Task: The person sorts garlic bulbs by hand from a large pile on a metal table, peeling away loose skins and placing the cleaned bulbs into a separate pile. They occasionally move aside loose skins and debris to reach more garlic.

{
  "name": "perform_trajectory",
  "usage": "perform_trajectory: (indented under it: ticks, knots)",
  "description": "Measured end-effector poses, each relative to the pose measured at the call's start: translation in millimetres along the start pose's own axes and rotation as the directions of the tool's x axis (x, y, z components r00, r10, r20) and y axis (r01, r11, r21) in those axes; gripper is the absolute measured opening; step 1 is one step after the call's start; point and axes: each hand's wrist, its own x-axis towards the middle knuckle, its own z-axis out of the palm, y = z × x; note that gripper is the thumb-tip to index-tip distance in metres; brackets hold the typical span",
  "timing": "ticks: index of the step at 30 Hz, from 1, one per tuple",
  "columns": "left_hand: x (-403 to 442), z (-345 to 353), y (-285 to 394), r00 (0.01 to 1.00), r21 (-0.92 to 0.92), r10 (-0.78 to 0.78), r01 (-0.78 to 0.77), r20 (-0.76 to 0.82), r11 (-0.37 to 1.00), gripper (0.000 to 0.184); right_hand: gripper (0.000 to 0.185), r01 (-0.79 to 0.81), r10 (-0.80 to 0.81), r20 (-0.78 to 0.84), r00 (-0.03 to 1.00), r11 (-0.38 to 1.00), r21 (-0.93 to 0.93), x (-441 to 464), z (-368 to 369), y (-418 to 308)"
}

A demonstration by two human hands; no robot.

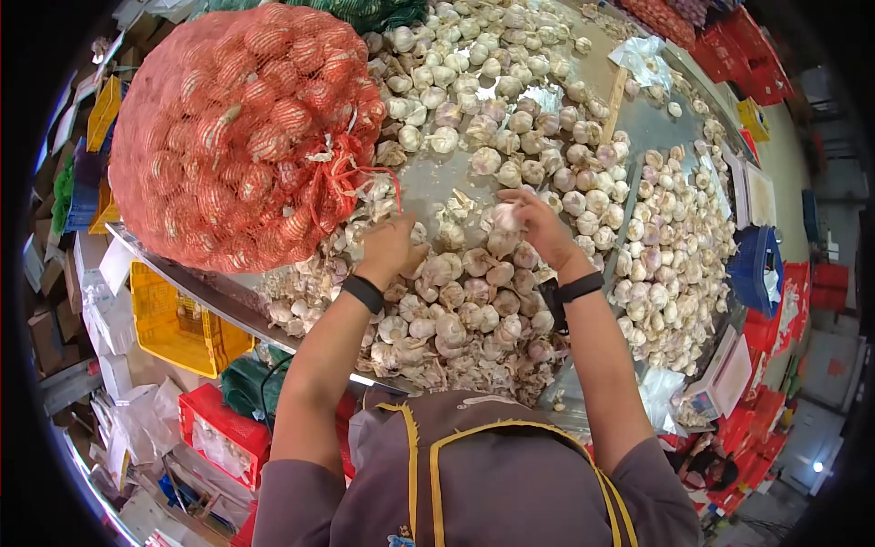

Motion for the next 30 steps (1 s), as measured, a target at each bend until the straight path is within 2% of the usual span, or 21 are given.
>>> perform_trajectory:
  ticks: [1, 2, 3, 5, 6, 8, 9, 11, 12, 15, 16, 18, 20, 21, 22, 23, 24, 25, 26, 27, 30]
  knots:
    - [0, 0, -1, 0.997, -0.085, 0.027, -0.032, -0.069, 0.996, 0.047, 0.023, -0.173, 0.154, 0.08, 0.985, 0.888, 0.425, -3, -1, -7]
    - [2, -1, -2, 0.989, -0.165, 0.049, -0.072, -0.14, 0.984, 0.046, 0.023, -0.169, 0.151, 0.077, 0.986, 0.89, 0.424, -1, -2, -6]
    - [4, -3, -6, 0.989, -0.165, 0.054, -0.077, -0.141, 0.983, 0.046, 0.027, -0.162, 0.15, 0.064, 0.987, 0.947, 0.277, 3, -3, -1]
    - [2, -9, -14, 0.997, -0.836, -0.082, 0.052, 0.008, 0.547, 0.047, 0.036, -0.148, 0.15, 0.046, 0.988, 0.988, -0.03, 14, 0, 16]
    - [-2, -13, -17, 0.996, -0.834, -0.088, 0.055, 0.008, 0.548, 0.047, 0.04, -0.137, 0.147, 0.044, 0.988, 0.973, -0.186, 21, 5, 24]
    - [-20, -38, -18, 0.959, -0.878, 0.014, 0.265, 0.283, -0.398, 0.05, 0.045, -0.112, 0.141, 0.062, 0.988, 0.934, -0.34, 30, 26, 30]
    - [-26, -44, -18, 0.963, -0.798, 0.062, 0.252, 0.262, -0.548, 0.054, 0.046, 0.011, 0.056, 0.084, 0.995, 0.766, -0.643, 31, 44, 34]
    - [-40, -50, -26, 0.959, -0.775, 0.198, 0.281, 0.204, -0.566, 0.057, 0.049, 0.223, -0.082, 0.212, 0.974, 0.15, -0.963, 33, 74, 38]
    - [-47, -51, -30, 0.927, -0.75, 0.345, 0.33, 0.145, -0.573, 0.059, 0.049, 0.238, -0.079, 0.228, 0.97, 0.147, -0.96, 38, 82, 37]
    - [-64, -54, -28, 0.932, -0.717, 0.31, 0.347, 0.19, -0.605, 0.069, 0.049, 0.16, 0.135, 0.167, 0.977, 0.059, -0.985, 46, 95, 29]
    - [-70, -58, -25, 0.934, -0.698, 0.295, 0.347, 0.2, -0.627, 0.071, 0.051, 0.099, 0.19, 0.147, 0.971, 0.239, -0.966, 44, 93, 21]
    - [-81, -62, -19, 0.942, -0.72, 0.258, 0.33, 0.214, -0.61, 0.063, 0.052, 0.02, 0.24, 0.126, 0.963, 0.404, -0.915, 39, 82, 19]
    - [-86, -62, -6, 0.981, -0.828, 0.051, 0.187, 0.189, -0.529, 0.047, 0.047, -0.1, 0.142, 0.138, 0.98, 0.956, -0.274, 25, 72, 18]
    - [-87, -64, 2, 0.991, -0.883, -0.038, 0.098, 0.13, -0.46, 0.033, 0.049, 0.265, -0.171, 0.332, 0.928, 0.928, -0.262, 2, 66, 22]
    - [-85, -63, 14, 0.992, -0.883, -0.015, 0.108, 0.129, -0.456, 0.033, 0.049, 0.27, -0.182, 0.312, 0.932, 0.925, -0.266, -18, 69, 16]
    - [-84, -61, 28, 0.995, -0.991, -0.097, -0.036, -0.024, -0.128, 0.03, 0.05, -0.036, -0.013, 0.365, 0.931, 0.991, 0.128, -35, 73, 11]
    - [-84, -59, 44, 0.972, -0.96, -0.124, -0.171, -0.202, 0.221, 0.028, 0.051, -0.355, 0.105, 0.478, 0.872, 0.808, 0.47, -49, 76, 12]
    - [-90, -62, 69, 0.971, -0.908, -0.048, -0.201, -0.235, 0.368, 0.032, 0.055, -0.424, -0.021, 0.584, 0.811, 0.666, 0.614, -50, 69, 44]
    - [-99, -63, 91, 0.962, -0.802, 0.075, -0.259, -0.261, 0.537, 0.038, 0.048, -0.401, 0.127, 0.439, 0.889, 0.676, 0.618, -66, 72, 54]
    - [-96, -56, 100, 0.86, -0.521, 0.361, -0.506, -0.36, 0.687, 0.043, 0.047, -0.392, 0.112, 0.402, 0.909, 0.56, 0.73, -72, 66, 77]
    - [-111, -51, 139, 0.821, -0.391, 0.492, -0.571, -0.292, 0.722, 0.046, 0.046, -0.317, 0.134, 0.287, 0.948, 0.416, 0.852, -108, 51, 95]
